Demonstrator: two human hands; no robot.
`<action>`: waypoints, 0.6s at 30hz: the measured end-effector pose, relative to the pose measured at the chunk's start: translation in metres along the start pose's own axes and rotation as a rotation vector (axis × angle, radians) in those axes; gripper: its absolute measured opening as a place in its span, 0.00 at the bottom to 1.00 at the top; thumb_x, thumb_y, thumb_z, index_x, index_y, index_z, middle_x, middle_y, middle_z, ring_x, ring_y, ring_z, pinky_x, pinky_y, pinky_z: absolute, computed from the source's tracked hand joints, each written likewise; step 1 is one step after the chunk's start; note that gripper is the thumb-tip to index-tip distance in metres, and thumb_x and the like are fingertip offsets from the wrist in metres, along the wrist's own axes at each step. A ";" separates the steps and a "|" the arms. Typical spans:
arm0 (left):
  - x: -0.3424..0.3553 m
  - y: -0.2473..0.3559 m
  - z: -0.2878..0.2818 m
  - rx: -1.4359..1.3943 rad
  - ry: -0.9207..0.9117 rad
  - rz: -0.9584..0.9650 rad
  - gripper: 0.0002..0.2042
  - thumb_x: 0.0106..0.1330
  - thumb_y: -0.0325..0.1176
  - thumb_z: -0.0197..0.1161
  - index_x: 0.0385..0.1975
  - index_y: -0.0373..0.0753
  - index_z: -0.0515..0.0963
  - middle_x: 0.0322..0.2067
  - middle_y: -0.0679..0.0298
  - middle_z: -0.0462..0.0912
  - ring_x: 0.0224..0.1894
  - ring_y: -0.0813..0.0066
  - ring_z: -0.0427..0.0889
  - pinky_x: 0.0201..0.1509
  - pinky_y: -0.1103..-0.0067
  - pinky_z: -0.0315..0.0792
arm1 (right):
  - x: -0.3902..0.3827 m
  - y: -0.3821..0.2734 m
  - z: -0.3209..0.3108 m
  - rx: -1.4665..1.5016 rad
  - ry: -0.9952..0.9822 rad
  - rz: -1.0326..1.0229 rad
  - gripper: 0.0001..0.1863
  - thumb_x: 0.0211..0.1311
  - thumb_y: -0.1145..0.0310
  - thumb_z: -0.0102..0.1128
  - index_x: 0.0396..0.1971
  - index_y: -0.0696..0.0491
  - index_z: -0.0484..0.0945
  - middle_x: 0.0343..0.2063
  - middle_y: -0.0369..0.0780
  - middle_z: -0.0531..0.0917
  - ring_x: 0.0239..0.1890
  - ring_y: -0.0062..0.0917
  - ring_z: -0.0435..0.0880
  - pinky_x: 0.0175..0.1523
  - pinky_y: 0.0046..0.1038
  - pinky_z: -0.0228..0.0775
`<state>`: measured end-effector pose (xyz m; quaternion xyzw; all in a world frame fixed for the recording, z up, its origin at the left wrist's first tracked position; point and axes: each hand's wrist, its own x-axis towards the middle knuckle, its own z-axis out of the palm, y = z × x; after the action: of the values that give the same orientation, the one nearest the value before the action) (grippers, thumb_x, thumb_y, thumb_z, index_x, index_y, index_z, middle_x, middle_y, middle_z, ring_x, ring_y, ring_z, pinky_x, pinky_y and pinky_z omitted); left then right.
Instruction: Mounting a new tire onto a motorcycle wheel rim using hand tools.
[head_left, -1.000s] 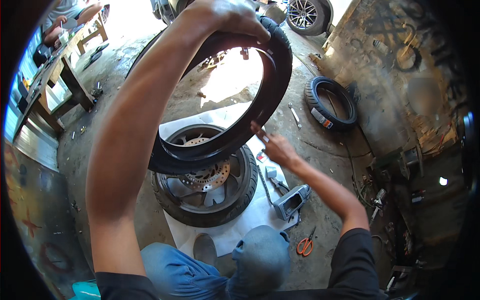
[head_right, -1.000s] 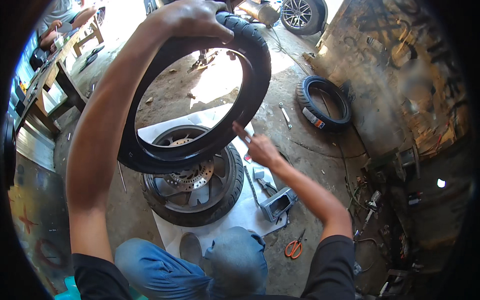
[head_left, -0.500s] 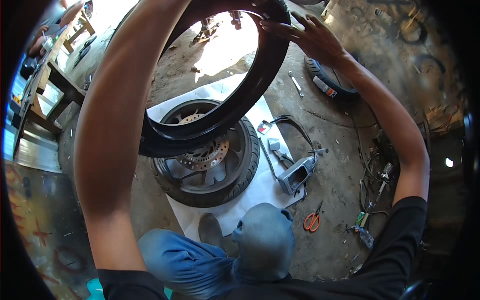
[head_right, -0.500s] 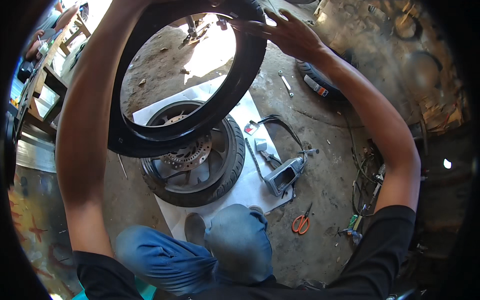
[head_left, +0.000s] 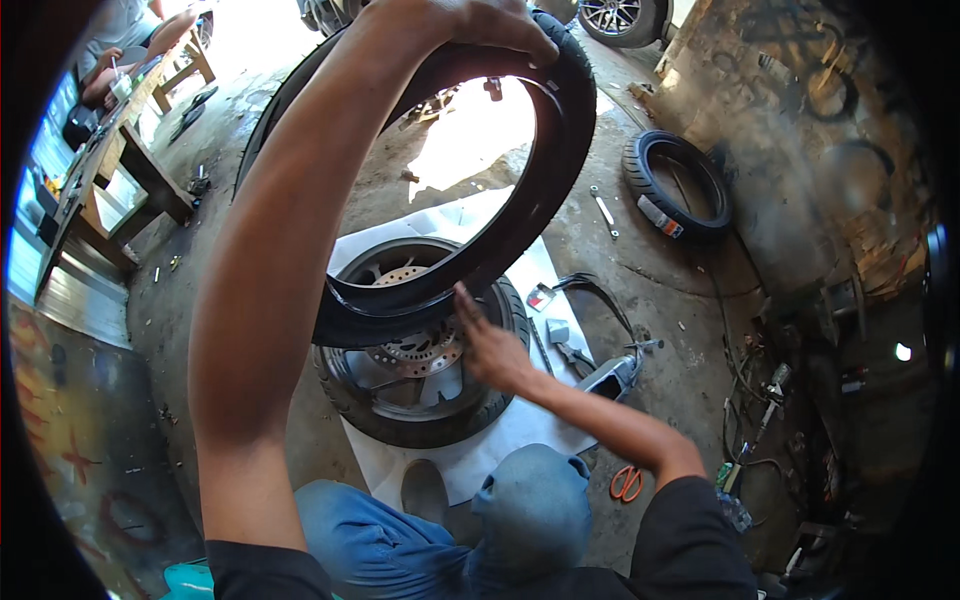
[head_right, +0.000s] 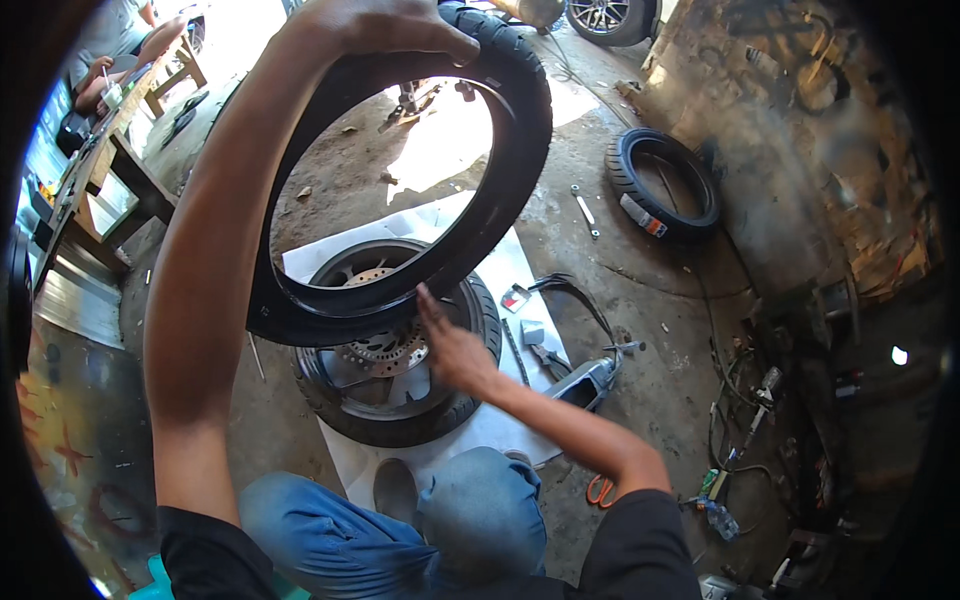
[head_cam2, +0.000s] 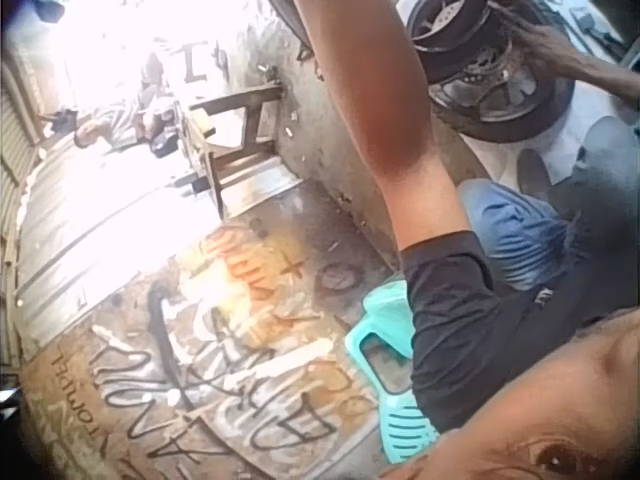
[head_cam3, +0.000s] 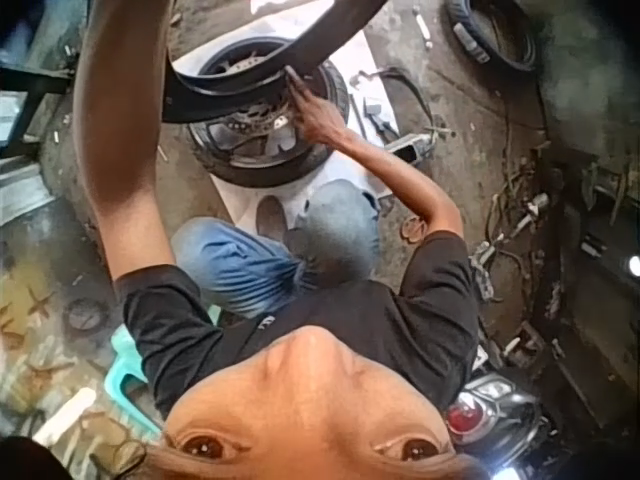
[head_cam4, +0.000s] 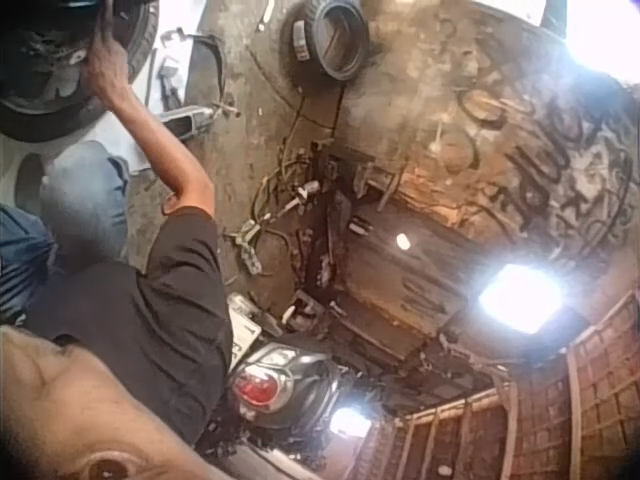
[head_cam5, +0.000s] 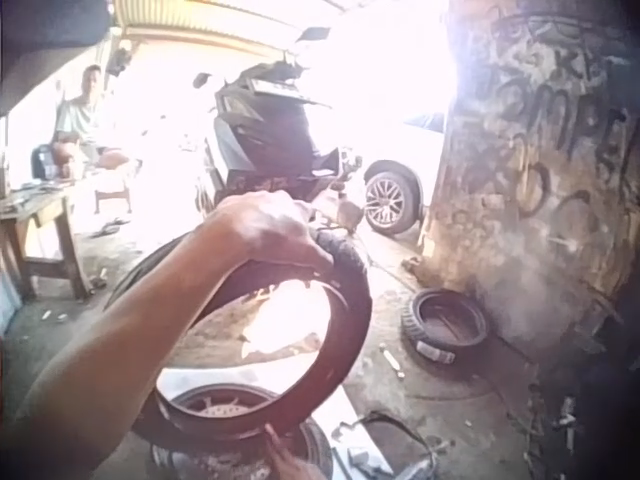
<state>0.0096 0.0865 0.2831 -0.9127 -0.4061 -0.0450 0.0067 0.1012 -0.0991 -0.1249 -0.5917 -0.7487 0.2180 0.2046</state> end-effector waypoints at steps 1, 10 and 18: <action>0.001 0.000 0.000 -0.012 0.013 0.021 0.41 0.55 0.64 0.67 0.64 0.40 0.78 0.55 0.48 0.85 0.56 0.54 0.85 0.61 0.64 0.78 | -0.001 -0.012 0.011 0.084 0.022 -0.028 0.53 0.60 0.69 0.61 0.81 0.51 0.38 0.82 0.40 0.35 0.54 0.52 0.84 0.54 0.45 0.81; 0.004 -0.020 0.016 -0.002 0.110 0.001 0.46 0.63 0.72 0.55 0.69 0.36 0.71 0.66 0.44 0.75 0.68 0.49 0.74 0.72 0.64 0.68 | 0.029 0.070 -0.049 -0.531 -0.012 0.118 0.53 0.58 0.78 0.54 0.82 0.42 0.38 0.79 0.40 0.56 0.35 0.44 0.88 0.35 0.42 0.82; -0.013 -0.024 -0.001 -0.076 0.100 -0.039 0.43 0.70 0.72 0.48 0.68 0.36 0.72 0.65 0.42 0.75 0.68 0.47 0.74 0.72 0.62 0.68 | 0.086 0.038 -0.234 -0.688 0.421 -0.283 0.45 0.58 0.79 0.54 0.79 0.46 0.55 0.79 0.35 0.57 0.47 0.39 0.86 0.46 0.38 0.85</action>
<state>-0.0170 0.0927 0.2825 -0.9007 -0.4211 -0.1060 -0.0084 0.2449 0.0125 0.0500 -0.5486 -0.7934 -0.2003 0.1717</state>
